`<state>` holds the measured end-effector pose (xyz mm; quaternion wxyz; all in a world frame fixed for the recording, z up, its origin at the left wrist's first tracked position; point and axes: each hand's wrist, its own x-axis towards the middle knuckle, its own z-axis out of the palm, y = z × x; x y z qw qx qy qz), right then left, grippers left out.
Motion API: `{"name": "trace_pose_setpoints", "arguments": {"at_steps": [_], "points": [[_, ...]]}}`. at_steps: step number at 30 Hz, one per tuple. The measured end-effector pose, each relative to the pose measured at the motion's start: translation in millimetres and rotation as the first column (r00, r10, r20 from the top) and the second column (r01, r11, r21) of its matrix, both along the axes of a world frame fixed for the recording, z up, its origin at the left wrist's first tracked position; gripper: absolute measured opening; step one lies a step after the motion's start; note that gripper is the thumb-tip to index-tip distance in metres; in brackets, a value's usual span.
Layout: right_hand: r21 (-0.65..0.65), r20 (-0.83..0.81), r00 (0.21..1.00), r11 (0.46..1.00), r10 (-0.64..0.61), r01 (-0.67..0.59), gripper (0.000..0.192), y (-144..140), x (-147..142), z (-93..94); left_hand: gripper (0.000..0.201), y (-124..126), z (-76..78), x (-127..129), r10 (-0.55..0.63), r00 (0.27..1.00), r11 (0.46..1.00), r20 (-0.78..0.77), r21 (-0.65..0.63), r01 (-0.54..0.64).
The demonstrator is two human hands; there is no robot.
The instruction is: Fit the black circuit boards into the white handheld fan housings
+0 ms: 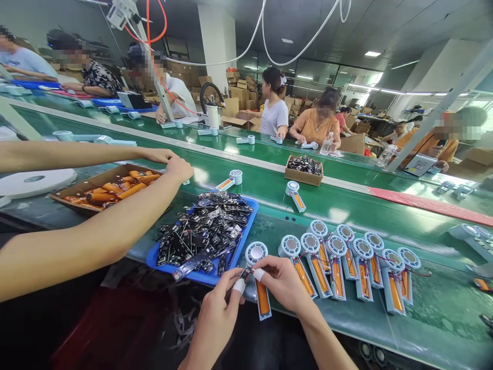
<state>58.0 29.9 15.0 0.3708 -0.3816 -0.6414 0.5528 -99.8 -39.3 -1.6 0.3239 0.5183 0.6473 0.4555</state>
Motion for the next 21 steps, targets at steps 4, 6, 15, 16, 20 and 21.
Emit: {"name": "trace_pose_setpoints", "arguments": {"at_steps": [4, 6, 15, 16, 20, 21], "points": [[0.039, 0.095, 0.995, 0.999, -0.027, 0.023, 0.008, -1.4, -0.9, 6.3, 0.029, -1.0, 1.0, 1.5, 0.010, 0.999, 1.000, 0.030, 0.005, -0.011], [0.142, 0.194, 0.979, 0.989, -0.066, 0.039, 0.011, -3.1, -1.7, 9.5, 0.029, -1.8, 2.5, 1.9, 0.013, 0.999, 1.000, 0.032, 0.013, -0.013], [0.685, 0.528, 0.764, 0.718, -0.370, -0.125, 0.021, -17.8, -11.1, 3.7, 0.030, -6.2, -9.7, 14.5, 0.105, 0.978, 0.959, -0.182, 0.280, -0.050], [0.689, 0.537, 0.754, 0.712, -0.379, -0.133, 0.021, -18.6, -10.9, 3.7, 0.030, -6.8, -12.0, 15.9, 0.118, 0.971, 0.945, -0.207, 0.323, -0.046], [0.617, 0.511, 0.824, 0.773, -0.246, -0.151, 0.020, -13.0, -3.5, 8.4, 0.029, -5.6, -12.6, 10.7, 0.080, 0.974, 0.935, -0.213, 0.356, 0.001], [0.585, 0.481, 0.854, 0.798, -0.197, -0.145, 0.020, -9.8, -0.6, 10.2, 0.029, -4.4, -10.5, 7.0, 0.044, 0.981, 0.943, -0.189, 0.332, 0.022]]}}
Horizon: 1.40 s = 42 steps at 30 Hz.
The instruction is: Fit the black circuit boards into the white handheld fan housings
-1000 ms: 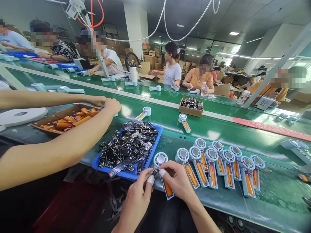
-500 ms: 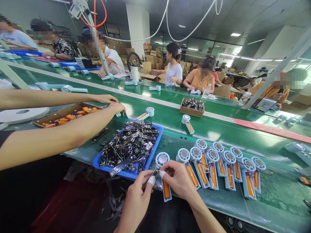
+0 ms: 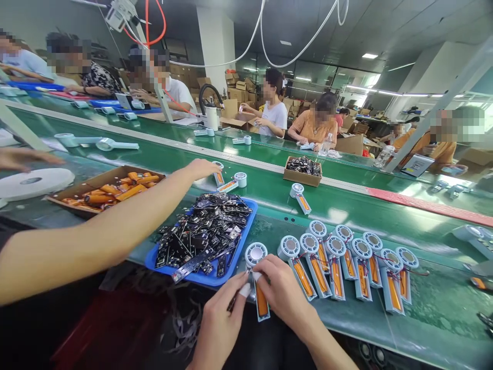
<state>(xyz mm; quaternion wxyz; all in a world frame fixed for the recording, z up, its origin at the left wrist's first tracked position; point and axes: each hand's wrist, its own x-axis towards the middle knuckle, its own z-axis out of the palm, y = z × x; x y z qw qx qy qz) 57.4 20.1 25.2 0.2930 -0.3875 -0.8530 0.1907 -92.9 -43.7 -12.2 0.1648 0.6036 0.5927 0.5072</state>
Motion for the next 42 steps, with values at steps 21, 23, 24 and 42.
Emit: {"name": "trace_pose_setpoints", "arguments": {"at_steps": [21, 23, 24, 42], "points": [[-0.632, -0.371, 0.914, 0.766, -0.165, -0.119, 0.018, 7.4, 16.8, 11.4, 0.047, 2.2, 10.0, -0.7, -0.050, 0.856, 0.921, 0.515, -0.307, 0.238], [-0.689, -0.457, 0.866, 0.697, -0.203, -0.200, 0.017, 9.6, 16.7, 7.1, 0.047, 8.3, 3.5, 2.5, 0.012, 0.865, 0.919, 0.501, -0.347, 0.188], [-0.710, -0.489, 0.846, 0.660, -0.214, -0.244, 0.016, 10.3, 16.0, 5.6, 0.047, 12.5, 0.8, 3.8, 0.018, 0.887, 0.917, 0.461, -0.361, 0.169], [-0.557, -0.600, 0.772, 0.802, -0.209, -0.216, 0.037, 0.3, 35.6, 5.5, 0.062, 18.9, 11.8, 28.2, 0.012, 0.444, 0.886, 0.896, -0.216, 0.411]]}}
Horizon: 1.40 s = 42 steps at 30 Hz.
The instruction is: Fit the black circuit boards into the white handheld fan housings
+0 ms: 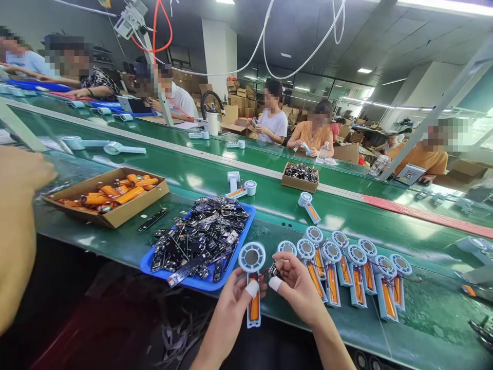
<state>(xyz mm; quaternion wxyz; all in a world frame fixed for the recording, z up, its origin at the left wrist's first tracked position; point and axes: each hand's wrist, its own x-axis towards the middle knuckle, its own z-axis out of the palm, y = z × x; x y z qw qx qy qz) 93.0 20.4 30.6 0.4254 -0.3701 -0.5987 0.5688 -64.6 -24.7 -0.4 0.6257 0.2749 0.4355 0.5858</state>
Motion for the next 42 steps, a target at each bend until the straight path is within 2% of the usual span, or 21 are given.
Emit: {"name": "trace_pose_setpoints", "arguments": {"at_steps": [3, 5, 7, 9, 10, 12, 14, 15, 16, 18, 21, 24, 27, 32, 37, 40, 42], "points": [[0.162, 0.212, 0.970, 0.983, -0.119, 0.085, 0.038, -2.8, 1.1, 2.7, 0.063, -2.0, 2.5, 0.7, 0.096, 0.988, 0.995, -0.122, 0.016, -0.095], [0.311, 0.421, 0.880, 0.946, -0.221, 0.088, 0.025, -4.7, 0.6, 7.5, 0.062, -3.2, 4.7, 0.9, 0.146, 0.969, 0.989, -0.198, 0.026, -0.143], [0.417, 0.651, 0.707, 0.909, -0.276, -0.029, 0.012, -7.4, -0.2, 15.7, 0.059, -3.7, 6.1, 0.8, 0.169, 0.952, 0.986, -0.254, 0.051, -0.161], [0.408, 0.821, 0.516, 0.884, -0.245, -0.229, 0.018, -11.4, -0.8, 26.7, 0.055, -3.3, 6.4, 0.4, 0.184, 0.939, 0.983, -0.291, 0.078, -0.168], [0.369, 0.868, 0.456, 0.870, -0.196, -0.328, 0.018, -13.7, -1.0, 32.5, 0.052, -3.0, 6.4, -0.1, 0.187, 0.934, 0.982, -0.304, 0.086, -0.168], [0.266, 0.903, 0.427, 0.826, -0.034, -0.497, 0.008, -18.2, -1.5, 42.3, 0.047, -2.3, 7.0, -1.6, 0.178, 0.929, 0.983, -0.324, 0.089, -0.158], [0.225, 0.862, 0.494, 0.793, 0.109, -0.566, 0.009, -21.2, -2.5, 46.7, 0.044, -1.9, 8.7, -3.6, 0.148, 0.935, 0.989, -0.322, 0.072, -0.132], [0.221, 0.816, 0.555, 0.800, 0.162, -0.558, 0.007, -21.9, -3.2, 46.4, 0.043, -1.9, 10.0, -4.7, 0.127, 0.942, 0.992, -0.311, 0.051, -0.117], [0.211, 0.750, 0.626, 0.821, 0.211, -0.530, 0.004, -22.0, -4.2, 44.5, 0.042, -2.1, 11.4, -5.8, 0.101, 0.950, 0.995, -0.295, 0.019, -0.099], [0.145, 0.567, 0.769, 0.884, 0.294, -0.445, 0.020, -21.0, -6.6, 36.9, 0.041, -2.8, 13.9, -7.7, 0.058, 0.965, 0.996, -0.255, -0.057, -0.074], [-0.057, 0.292, 0.887, 0.933, 0.357, -0.356, 0.038, -18.6, -11.0, 22.1, 0.043, -5.2, 14.5, -8.9, 0.029, 0.989, 0.997, -0.147, -0.073, -0.040], [-0.189, 0.160, 0.922, 0.928, 0.352, -0.321, 0.051, -18.0, -14.4, 9.8, 0.046, -10.1, 11.3, -7.9, 0.010, 1.000, 1.000, 0.024, -0.007, -0.010], [-0.227, 0.053, 0.948, 0.928, 0.313, -0.294, 0.057, -19.9, -16.1, 1.0, 0.045, -15.7, 5.4, -5.2, -0.012, 0.996, 1.000, 0.083, 0.016, 0.011], [-0.239, -0.038, 0.978, 0.948, 0.205, -0.208, 0.062, -24.1, -19.8, -9.2, 0.056, -15.9, -4.2, 1.6, 0.050, 0.997, 0.995, -0.056, 0.087, -0.045], [-0.214, -0.039, 0.994, 0.971, 0.104, -0.110, 0.061, -28.7, -23.7, -14.7, 0.061, -12.6, 5.7, 6.4, 0.114, 0.965, 0.993, -0.236, 0.029, -0.110], [-0.161, -0.046, 0.999, 0.987, 0.020, -0.027, 0.050, -39.5, -23.0, -18.9, 0.060, -12.5, 9.1, 6.9, 0.142, 0.942, 0.990, -0.303, 0.020, -0.143], [-0.069, -0.001, 0.998, 0.996, -0.058, 0.058, 0.046, -50.3, -22.5, -25.3, 0.051, -11.4, 6.0, 7.3, 0.180, 0.914, 0.983, -0.363, 0.036, -0.179]]}}
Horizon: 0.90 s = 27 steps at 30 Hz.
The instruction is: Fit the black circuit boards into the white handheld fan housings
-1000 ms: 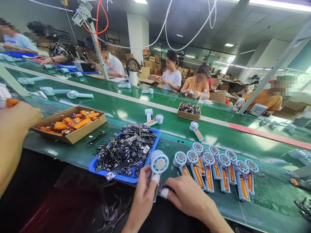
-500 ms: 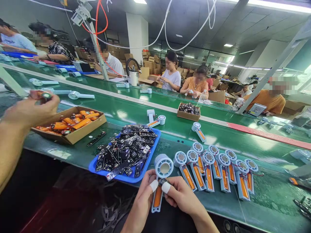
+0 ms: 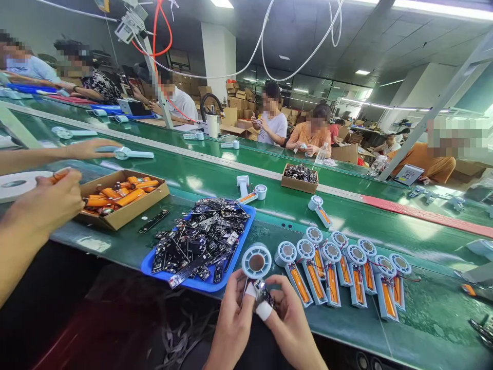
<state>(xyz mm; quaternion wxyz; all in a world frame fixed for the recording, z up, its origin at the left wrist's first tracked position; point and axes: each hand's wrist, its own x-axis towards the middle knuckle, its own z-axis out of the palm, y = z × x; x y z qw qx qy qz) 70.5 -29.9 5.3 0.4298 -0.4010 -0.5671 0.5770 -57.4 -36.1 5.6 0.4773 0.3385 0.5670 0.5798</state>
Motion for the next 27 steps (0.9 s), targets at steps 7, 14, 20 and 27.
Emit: {"name": "trace_pose_setpoints", "arguments": {"at_steps": [7, 14, 20, 27], "points": [[0.251, 0.155, 0.949, 0.940, -0.276, 0.232, 0.044, -16.6, -4.9, -24.5, 0.048, 5.4, -6.6, 4.9, -0.003, 1.000, 1.000, 0.022, -0.008, 0.004], [0.604, 0.576, 0.677, 0.796, -0.458, 0.025, 0.053, -5.9, -13.3, -21.5, 0.055, 4.8, -6.4, 12.8, 0.033, 0.999, 0.999, 0.044, 0.014, -0.033], [0.550, 0.826, 0.314, 0.789, -0.467, -0.273, 0.071, -4.8, -16.2, -18.7, 0.049, 6.0, -6.9, 14.3, 0.093, 0.995, 0.994, -0.034, 0.053, -0.091], [0.659, 0.734, 0.428, 0.704, -0.527, -0.264, 0.083, 1.7, -16.3, -19.4, 0.049, 15.0, -18.4, 6.7, -0.001, 0.998, 1.000, 0.060, -0.017, 0.002]]}}
